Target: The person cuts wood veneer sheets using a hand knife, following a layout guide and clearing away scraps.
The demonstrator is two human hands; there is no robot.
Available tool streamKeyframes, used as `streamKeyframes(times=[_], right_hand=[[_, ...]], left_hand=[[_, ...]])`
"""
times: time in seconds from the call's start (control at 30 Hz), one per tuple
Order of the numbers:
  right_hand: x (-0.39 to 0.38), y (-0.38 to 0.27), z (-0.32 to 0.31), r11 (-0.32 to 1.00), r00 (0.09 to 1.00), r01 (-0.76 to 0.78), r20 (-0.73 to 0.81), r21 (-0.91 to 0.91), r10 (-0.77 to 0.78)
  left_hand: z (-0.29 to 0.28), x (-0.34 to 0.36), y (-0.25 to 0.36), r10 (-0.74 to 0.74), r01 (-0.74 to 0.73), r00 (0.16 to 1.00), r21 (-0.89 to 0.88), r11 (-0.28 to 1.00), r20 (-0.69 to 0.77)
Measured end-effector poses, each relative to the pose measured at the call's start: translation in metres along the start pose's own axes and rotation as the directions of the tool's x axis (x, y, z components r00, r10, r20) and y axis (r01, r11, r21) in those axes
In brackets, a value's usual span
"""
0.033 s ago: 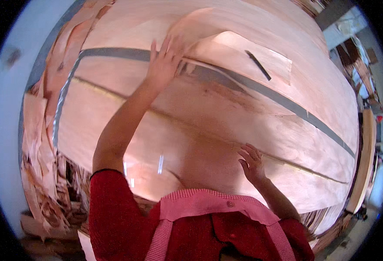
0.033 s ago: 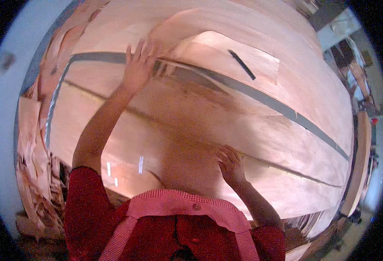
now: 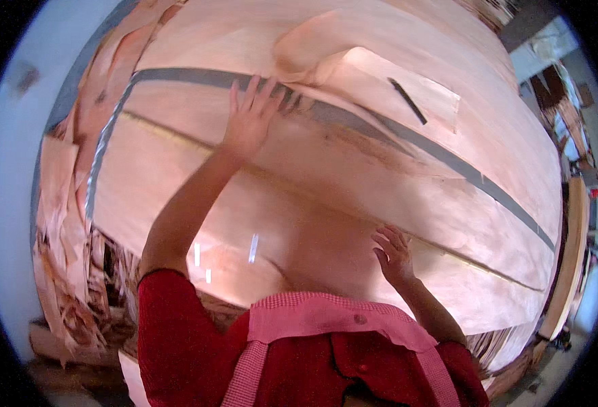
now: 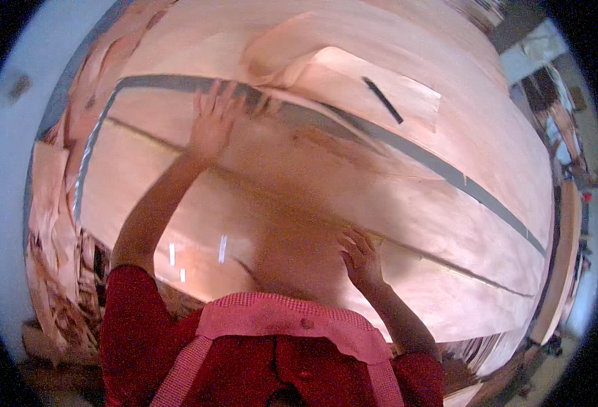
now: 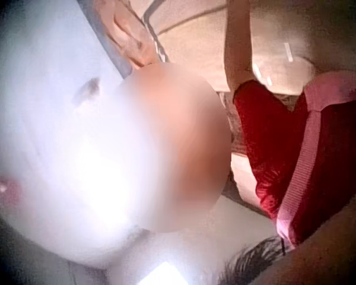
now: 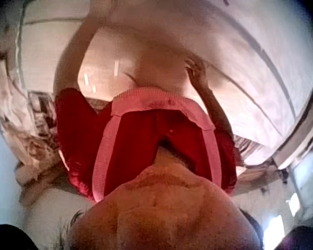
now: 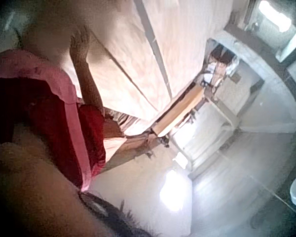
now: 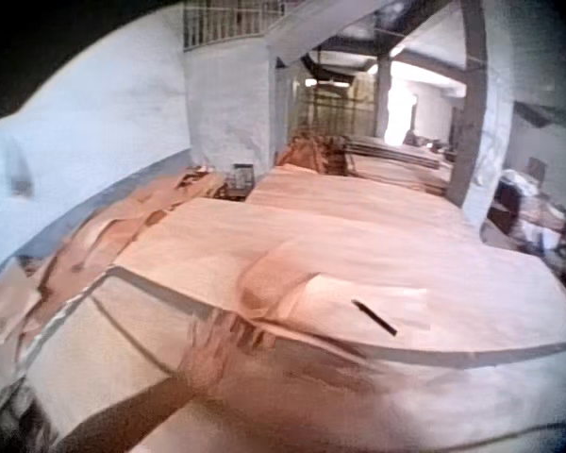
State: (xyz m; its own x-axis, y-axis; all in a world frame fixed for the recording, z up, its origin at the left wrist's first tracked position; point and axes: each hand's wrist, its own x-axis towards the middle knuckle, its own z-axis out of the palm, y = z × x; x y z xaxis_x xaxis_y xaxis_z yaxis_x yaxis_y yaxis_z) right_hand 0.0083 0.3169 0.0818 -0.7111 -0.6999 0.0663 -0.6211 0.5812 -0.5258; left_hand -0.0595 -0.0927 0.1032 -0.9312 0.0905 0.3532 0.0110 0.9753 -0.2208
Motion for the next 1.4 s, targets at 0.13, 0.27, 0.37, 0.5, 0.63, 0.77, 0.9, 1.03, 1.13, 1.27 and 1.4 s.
streamKeyframes(times=[0.13,0.27,0.37,0.5,0.63,0.77,0.9,1.03,1.13,1.27,1.4], right_hand=[[-0.012,-0.02,0.019,0.995,0.994,0.102,-0.038,-0.01,-0.103],[0.002,-0.059,0.042,0.967,0.965,0.253,-0.076,0.04,-0.25],[-0.004,-0.111,0.068,0.945,0.947,0.321,-0.042,0.067,-0.319],[-0.001,-0.18,0.111,0.937,0.937,0.346,0.021,0.039,-0.347],[0.026,-0.246,0.176,0.946,0.947,0.32,0.021,0.056,-0.321],[0.062,-0.317,0.221,0.953,0.954,0.3,0.048,-0.051,-0.297],[0.091,-0.376,0.27,0.975,0.972,0.223,0.074,0.006,-0.223],[0.155,-0.434,0.305,0.958,0.951,0.28,0.123,0.053,-0.285],[0.218,-0.466,0.346,0.972,0.966,0.184,0.156,0.144,-0.206],[0.329,-0.519,0.386,0.949,0.95,0.31,0.013,0.06,-0.311],[0.401,-0.534,0.425,0.968,0.968,0.245,-0.077,0.048,-0.241]], left_hand=[[-0.047,-0.221,0.004,-0.338,0.365,0.894,-0.043,0.93,0.294],[-0.067,-0.335,-0.004,-0.712,0.77,0.622,-0.091,0.631,0.327],[-0.054,-0.394,-0.023,-0.738,0.762,0.612,0.039,0.647,0.286],[-0.035,-0.421,-0.043,-0.66,0.745,0.659,-0.193,0.638,0.36],[-0.053,-0.436,-0.058,-0.542,0.517,0.833,-0.51,0.688,0.112],[-0.081,-0.506,-0.097,-0.506,0.429,0.843,-0.794,0.43,0.182],[-0.094,-0.571,-0.181,-0.555,0.636,0.722,-0.711,0.3,0.412],[-0.062,-0.594,-0.262,-0.69,0.631,0.649,-0.732,0.256,0.319],[-0.058,-0.585,-0.307,-0.724,0.651,0.601,-0.733,0.197,0.339],[-0.041,-0.597,-0.385,-0.719,0.635,0.66,-0.674,0.376,0.22],[-0.026,-0.57,-0.481,-0.754,0.685,0.601,-0.657,0.315,0.265]])
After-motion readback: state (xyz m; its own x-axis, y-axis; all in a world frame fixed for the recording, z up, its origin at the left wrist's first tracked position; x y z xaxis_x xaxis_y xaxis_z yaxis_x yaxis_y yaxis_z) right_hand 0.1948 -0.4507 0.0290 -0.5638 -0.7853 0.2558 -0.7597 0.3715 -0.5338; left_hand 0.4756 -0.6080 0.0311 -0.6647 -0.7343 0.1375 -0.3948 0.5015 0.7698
